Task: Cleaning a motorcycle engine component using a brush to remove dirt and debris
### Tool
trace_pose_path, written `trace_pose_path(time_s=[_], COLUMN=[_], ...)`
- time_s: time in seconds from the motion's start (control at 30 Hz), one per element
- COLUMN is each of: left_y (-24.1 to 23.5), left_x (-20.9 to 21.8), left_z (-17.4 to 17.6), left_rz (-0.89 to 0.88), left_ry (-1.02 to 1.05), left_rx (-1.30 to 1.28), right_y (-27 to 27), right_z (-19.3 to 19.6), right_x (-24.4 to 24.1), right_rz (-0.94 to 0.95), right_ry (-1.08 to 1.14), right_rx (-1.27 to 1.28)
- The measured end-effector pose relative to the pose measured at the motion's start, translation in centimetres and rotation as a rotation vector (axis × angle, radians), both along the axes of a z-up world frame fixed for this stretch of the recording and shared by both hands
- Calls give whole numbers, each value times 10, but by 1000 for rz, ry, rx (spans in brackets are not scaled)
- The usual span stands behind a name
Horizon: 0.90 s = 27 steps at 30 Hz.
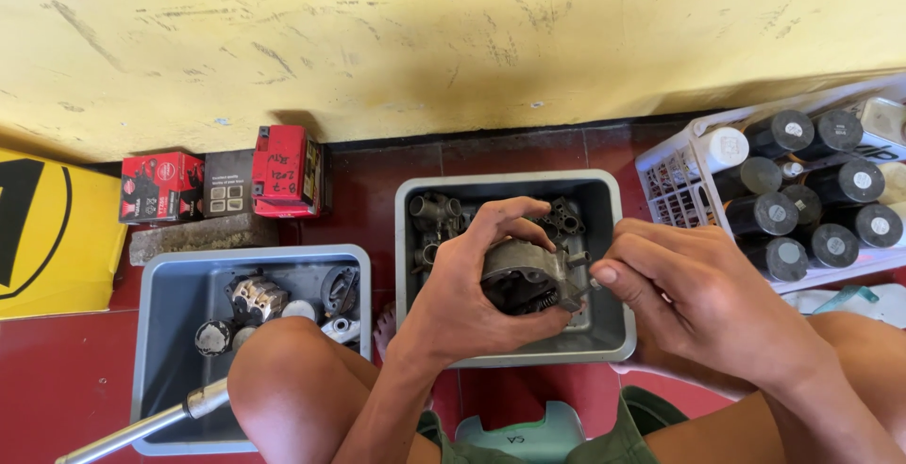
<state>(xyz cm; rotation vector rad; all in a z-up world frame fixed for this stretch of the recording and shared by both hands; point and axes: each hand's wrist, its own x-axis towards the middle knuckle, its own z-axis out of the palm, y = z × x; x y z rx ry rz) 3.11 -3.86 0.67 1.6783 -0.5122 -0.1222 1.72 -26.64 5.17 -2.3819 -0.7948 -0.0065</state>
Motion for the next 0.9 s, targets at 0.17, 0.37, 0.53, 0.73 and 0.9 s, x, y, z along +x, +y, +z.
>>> trace_pose_path(time_s=[0.17,0.37,0.53,0.73,0.9], left_y=[-2,-3,-3,-2,-2], left_x=[-2,-3,-3,-2,-3], left_z=[-3,-3,-3,-3,-3], left_rz=[-15,16,9,-1,1], left_ry=[31,40,23,17,4], left_rx=[17,43,-15,-7,-4], right_y=[-2,6,2,-1,2], right_z=[-12,2,14,2,6], right_x=[0,4,7,6,9], right_rz=[-43,-47,-101,-53,-1], right_ry=[29,85,284,328,193], right_rx=[17,85,-4,67,68])
